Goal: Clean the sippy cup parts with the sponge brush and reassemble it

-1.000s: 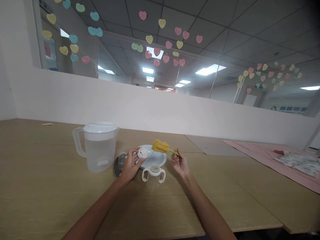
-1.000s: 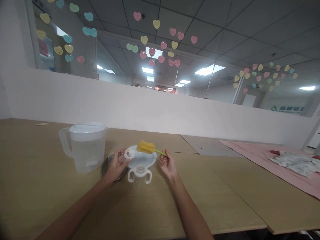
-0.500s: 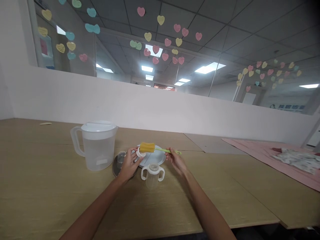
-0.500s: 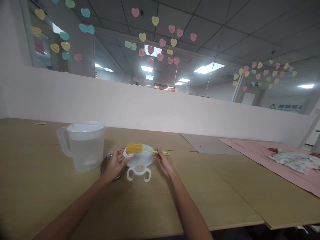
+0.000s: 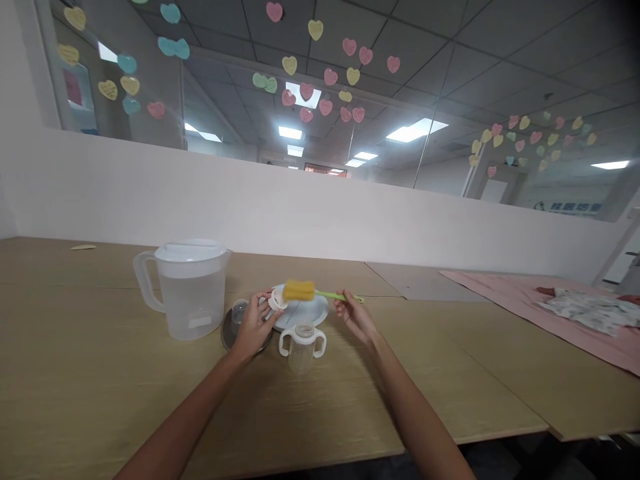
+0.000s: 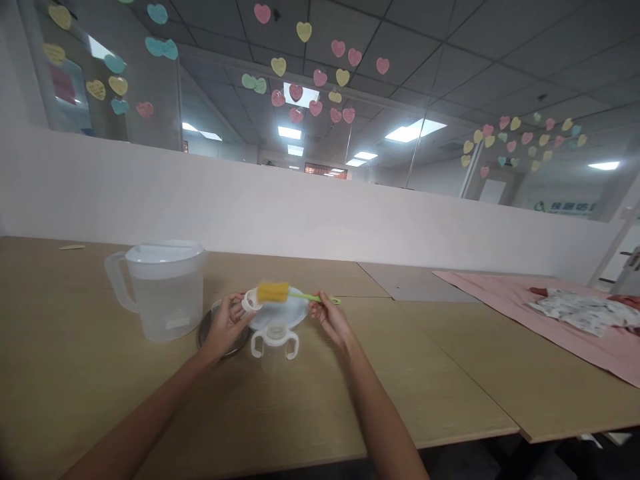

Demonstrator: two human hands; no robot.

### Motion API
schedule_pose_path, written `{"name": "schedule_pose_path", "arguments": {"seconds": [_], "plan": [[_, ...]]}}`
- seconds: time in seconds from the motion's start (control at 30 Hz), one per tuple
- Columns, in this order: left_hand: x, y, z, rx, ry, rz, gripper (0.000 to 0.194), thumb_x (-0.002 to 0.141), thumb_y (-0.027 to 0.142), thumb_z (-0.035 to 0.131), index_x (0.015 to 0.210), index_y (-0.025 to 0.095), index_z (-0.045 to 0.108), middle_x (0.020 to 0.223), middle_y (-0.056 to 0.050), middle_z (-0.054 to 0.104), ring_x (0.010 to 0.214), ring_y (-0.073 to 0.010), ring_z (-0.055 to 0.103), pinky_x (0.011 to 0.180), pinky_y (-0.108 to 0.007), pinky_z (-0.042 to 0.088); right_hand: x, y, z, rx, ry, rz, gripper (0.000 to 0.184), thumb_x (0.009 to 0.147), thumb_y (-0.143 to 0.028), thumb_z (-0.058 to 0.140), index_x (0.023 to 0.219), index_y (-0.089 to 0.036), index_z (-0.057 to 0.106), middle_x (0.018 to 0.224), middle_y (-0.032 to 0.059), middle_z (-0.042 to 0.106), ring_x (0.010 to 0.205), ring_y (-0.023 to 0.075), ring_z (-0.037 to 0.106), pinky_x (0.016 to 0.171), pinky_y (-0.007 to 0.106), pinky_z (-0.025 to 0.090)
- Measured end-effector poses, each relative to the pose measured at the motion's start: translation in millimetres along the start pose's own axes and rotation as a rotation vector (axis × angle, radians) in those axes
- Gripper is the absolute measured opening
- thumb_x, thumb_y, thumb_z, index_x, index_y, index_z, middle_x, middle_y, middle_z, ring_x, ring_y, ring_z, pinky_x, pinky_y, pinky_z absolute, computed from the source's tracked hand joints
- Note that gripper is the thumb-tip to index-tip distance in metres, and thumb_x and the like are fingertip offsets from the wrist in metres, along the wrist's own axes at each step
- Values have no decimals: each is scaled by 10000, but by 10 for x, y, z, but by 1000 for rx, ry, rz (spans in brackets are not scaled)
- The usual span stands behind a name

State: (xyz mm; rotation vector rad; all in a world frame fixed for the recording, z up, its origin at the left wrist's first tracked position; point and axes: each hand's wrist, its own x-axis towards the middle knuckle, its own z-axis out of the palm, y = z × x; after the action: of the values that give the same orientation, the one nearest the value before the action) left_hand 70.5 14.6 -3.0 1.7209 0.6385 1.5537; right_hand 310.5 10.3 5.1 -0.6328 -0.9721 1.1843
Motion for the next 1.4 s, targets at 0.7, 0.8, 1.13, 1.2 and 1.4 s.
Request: {"name": "schedule_pose_path", "arguments": {"seconds": [0.7,0.8,1.13,1.2,1.4], "plan": [[-14,47,-26,173,11,15,355,729,368,586,1000,194,438,1156,-100,548,1059,-188,546,857,-330,471,-19,-8,6,-97,-12,23,323,650,-397,690,812,-122,639,584,13,623,426,73,502,401,186,442],[-11,59,-77,387,67,45,345,728,390,586,1009,199,525,1066,-70,578,991,-200,560,787,-328,492,-50,8,92,-52,106,-84,312,646,-386,696,829,-139,637,600,0,629,439,63,501,415,171,443],[-11,113,-111,674,133,177,368,739,359,566,1081,221,565,1023,-43,595,931,-191,560,814,-313,444,-56,-44,70,30,97,-47,280,640,-375,700,795,-150,639,573,-11,617,416,57,483,396,167,427],[-16,131,-90,650,165,166,462,715,340,582,1151,206,509,1015,-40,611,898,-185,575,791,-303,455,-50,-37,59,-17,39,-17,308,632,-399,699,799,-146,642,578,-6,615,418,62,485,400,179,428],[-24,202,-107,753,118,131,497,699,302,541,1176,199,448,1025,-32,624,913,-188,577,820,-310,439,1,72,24,-221,254,-228,387,618,-469,670,818,-139,648,587,-6,610,432,82,490,426,229,446]]}}
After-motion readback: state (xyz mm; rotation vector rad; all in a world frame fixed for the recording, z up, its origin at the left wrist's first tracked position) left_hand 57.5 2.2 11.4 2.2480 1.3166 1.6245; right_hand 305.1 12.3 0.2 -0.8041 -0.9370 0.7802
